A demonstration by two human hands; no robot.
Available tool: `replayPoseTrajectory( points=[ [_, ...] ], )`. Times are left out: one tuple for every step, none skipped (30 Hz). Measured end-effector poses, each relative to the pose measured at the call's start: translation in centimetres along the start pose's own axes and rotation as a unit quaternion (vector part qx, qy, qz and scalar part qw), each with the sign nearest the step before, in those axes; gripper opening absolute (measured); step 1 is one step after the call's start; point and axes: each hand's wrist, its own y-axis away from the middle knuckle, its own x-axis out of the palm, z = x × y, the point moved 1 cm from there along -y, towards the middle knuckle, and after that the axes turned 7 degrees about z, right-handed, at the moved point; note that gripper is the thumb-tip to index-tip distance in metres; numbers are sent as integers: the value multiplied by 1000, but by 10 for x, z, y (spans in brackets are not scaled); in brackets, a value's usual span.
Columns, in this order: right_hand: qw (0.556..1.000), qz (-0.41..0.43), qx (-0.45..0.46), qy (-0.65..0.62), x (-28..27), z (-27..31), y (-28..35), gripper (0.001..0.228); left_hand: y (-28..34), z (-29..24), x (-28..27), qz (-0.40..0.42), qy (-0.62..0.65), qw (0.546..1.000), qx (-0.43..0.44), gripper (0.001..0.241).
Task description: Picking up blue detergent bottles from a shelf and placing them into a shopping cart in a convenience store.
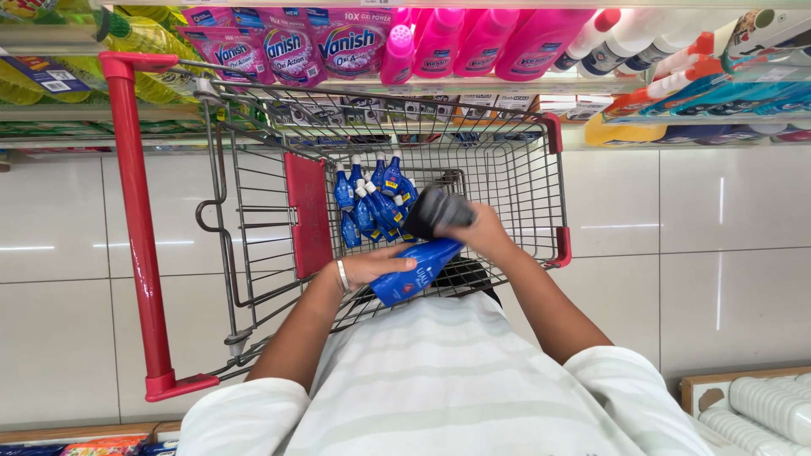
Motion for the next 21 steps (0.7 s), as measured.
replayPoseTrajectory(
  points=[
    [979, -92, 67, -171, -1, -14, -7, 61, -2, 0, 6, -3, -9, 1000, 23, 79],
    [916, -180, 130, -334, -3, -28, -16, 72, -3, -1, 11, -6, -19, 999, 46, 79],
    [916, -180, 129, -334, -11, 15, -7, 72, -4, -2, 14, -7, -20, 999, 46, 79],
    [839, -168, 40, -515, -18, 59, 0, 77, -4, -5, 16, 0, 15, 997, 81, 79],
    [723, -147, -51, -673, -25, 103, 8, 86, -4, -7, 18, 7, 50, 992, 115, 79],
    [723, -148, -51, -673, -22, 90, 9, 86, -7, -6, 19, 8, 50, 992, 115, 79],
    [699, -138, -17, -702, -17, 76, 9, 79, -9, -6, 19, -3, 82, 988, 133, 76],
    [672, -127, 18, -729, -12, 62, 9, 73, -10, -4, 19, -15, 115, 982, 151, 73],
    [673, -126, 19, -729, -9, 70, 13, 73, -13, -4, 20, -16, 116, 981, 152, 73],
    [673, -74, 5, -736, -4, 79, 15, 71, -15, -3, 20, -64, 137, 976, 156, 69],
    [672, -22, -9, -740, 0, 88, 18, 68, -17, -2, 19, -112, 157, 968, 160, 68],
    [672, -22, -12, -740, 14, 77, 14, 68, -23, 0, 16, -112, 154, 968, 160, 68],
    [784, -44, 8, -619, 26, 66, 11, 65, -29, 1, 12, -177, 130, 961, 170, 67],
    [873, -66, 31, -482, 40, 54, 11, 65, -34, 6, 11, -240, 108, 949, 175, 66],
    [872, -68, 32, -483, 49, 60, 13, 65, -39, 11, 12, -240, 108, 949, 173, 66],
    [917, -37, 98, -384, 59, 64, 16, 67, -44, 14, 12, -308, 14, 925, 221, 65],
    [947, -3, 164, -277, 68, 69, 19, 72, -49, 18, 14, -372, -79, 886, 264, 65],
    [947, -5, 161, -277, 74, 75, 24, 72, -48, 13, 17, -371, -82, 886, 265, 65],
    [977, -19, 11, -214, 78, 84, 29, 67, -46, 7, 20, -397, -123, 858, 303, 67],
    [979, -28, -139, -145, 83, 93, 35, 63, -44, 2, 24, -421, -163, 825, 340, 69],
    [979, -30, -141, -145, 75, 116, 40, 63, -43, 3, 22, -420, -165, 825, 340, 69]
  ],
)
